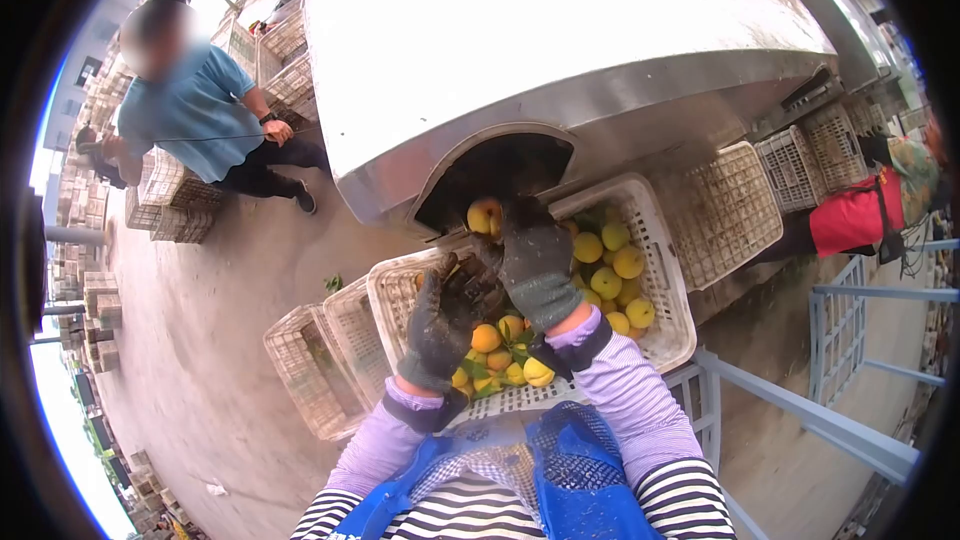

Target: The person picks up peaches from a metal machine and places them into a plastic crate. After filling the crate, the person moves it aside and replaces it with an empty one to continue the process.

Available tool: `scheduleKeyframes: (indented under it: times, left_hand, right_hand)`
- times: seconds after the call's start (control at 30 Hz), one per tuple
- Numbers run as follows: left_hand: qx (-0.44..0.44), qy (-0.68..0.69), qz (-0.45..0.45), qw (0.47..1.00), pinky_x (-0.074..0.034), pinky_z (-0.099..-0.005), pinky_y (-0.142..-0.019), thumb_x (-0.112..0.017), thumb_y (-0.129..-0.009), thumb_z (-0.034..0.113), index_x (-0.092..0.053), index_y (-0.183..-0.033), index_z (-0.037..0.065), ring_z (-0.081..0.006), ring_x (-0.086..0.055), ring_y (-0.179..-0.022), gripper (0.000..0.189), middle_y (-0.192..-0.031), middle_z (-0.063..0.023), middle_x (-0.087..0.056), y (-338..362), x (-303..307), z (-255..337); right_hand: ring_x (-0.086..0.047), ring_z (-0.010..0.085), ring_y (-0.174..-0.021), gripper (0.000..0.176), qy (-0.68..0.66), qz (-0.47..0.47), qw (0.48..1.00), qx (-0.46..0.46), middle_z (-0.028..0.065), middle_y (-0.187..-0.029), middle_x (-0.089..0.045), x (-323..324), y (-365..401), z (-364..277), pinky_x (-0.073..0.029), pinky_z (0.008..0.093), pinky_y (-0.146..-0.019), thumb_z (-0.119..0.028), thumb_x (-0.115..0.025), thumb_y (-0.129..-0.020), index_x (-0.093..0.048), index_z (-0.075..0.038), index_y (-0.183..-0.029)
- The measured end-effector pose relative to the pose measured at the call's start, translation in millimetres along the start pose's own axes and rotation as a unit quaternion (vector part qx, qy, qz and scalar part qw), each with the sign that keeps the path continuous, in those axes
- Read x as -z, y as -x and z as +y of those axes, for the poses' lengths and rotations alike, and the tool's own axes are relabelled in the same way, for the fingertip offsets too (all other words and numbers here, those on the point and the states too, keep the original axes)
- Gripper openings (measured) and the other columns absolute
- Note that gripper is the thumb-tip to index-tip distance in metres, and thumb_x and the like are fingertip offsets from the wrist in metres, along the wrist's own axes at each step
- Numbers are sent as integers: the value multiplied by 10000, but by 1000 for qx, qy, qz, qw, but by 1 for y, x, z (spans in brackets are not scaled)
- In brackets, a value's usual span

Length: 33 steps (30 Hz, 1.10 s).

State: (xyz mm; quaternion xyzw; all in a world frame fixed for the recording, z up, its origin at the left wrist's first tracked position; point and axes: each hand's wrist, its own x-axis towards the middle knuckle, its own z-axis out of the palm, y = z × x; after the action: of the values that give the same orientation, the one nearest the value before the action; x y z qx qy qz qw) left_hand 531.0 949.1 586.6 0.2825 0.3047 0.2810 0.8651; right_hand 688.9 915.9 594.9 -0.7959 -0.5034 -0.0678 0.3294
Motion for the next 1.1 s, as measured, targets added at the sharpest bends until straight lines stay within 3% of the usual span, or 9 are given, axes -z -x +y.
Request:
scheduleKeyframes:
  times: [0.2,0.3,0.4,0.53,0.63,0.73,0.83,0.93,1.1]
  left_hand:
    - [130,74,126,981,-489,-439,-955,-477,-1041,444,-485,-1398,98,-272,-604,-1141,497,-1256,-101,-587,-9,64,-30]
    - [96,-161,189,964,-492,-460,-936,-537,-996,445,-516,-1350,91,-310,-608,-1131,501,-1273,-133,-589,-24,86,-64]
    - [102,-695,61,709,-477,-500,-951,-579,-946,397,-529,-1333,95,-350,-587,-1171,493,-1288,-171,-589,-48,131,-117]
    - [195,-846,-114,482,-471,-519,-954,-631,-890,332,-525,-1342,101,-354,-561,-1222,519,-1325,-175,-578,-35,97,-142]
    - [167,-875,-133,435,-443,-540,-1016,-605,-892,380,-462,-1426,129,-368,-597,-1219,607,-1270,-213,-636,-28,100,-159]
    - [228,-862,-119,438,-505,-483,-903,-675,-869,309,-509,-1312,60,-354,-645,-1105,535,-1171,-151,-673,-45,108,-166]
    - [194,-777,-112,588,-523,-409,-884,-674,-894,276,-555,-1278,28,-286,-682,-1039,473,-1127,-143,-702,-36,99,-129]
    - [227,-382,-71,893,-519,-338,-903,-676,-911,222,-620,-1212,-7,-214,-673,-1054,383,-1150,-134,-704,-30,112,-97]
    - [-14,-400,-75,913,-497,-312,-964,-682,-916,163,-626,-1269,-34,-186,-652,-1081,407,-1179,-142,-701,10,26,-33]
  right_hand:
    - [-650,329,-906,257,3,-45,999,15,154,-981,-676,-28,-65,14,-532,415,-753,-224,-738,-841,-709,-84,-1054]
    - [-658,349,-839,202,-41,24,992,121,170,-941,-681,-4,-52,42,-526,416,-712,-214,-706,-878,-729,-79,-1025]
    - [-665,361,-816,192,-66,-42,997,-11,165,-896,-685,11,2,77,-526,434,-684,-240,-680,-895,-732,-87,-1000]
    - [-680,349,-879,142,61,-293,950,-91,145,-935,-697,-21,104,133,-537,460,-754,-224,-678,-853,-705,-99,-916]
    - [-679,339,-933,227,78,-400,911,-69,141,-1026,-695,-72,159,150,-536,469,-806,-231,-695,-817,-693,-106,-1007]
    - [-648,384,-990,336,170,-516,837,-67,143,-1050,-688,-93,155,140,-528,448,-852,-265,-716,-816,-654,-107,-1107]
    - [-618,377,-1064,518,-1,-433,885,-174,175,-1151,-655,-59,139,131,-513,428,-927,-292,-760,-784,-611,-86,-1236]
    - [-614,350,-1159,692,-173,-394,889,-158,167,-1265,-635,-25,124,125,-496,409,-981,-380,-814,-771,-549,-93,-1342]
    - [-607,338,-1166,762,-296,-309,890,-156,180,-1321,-585,40,87,52,-488,397,-995,-363,-843,-752,-523,-70,-1379]
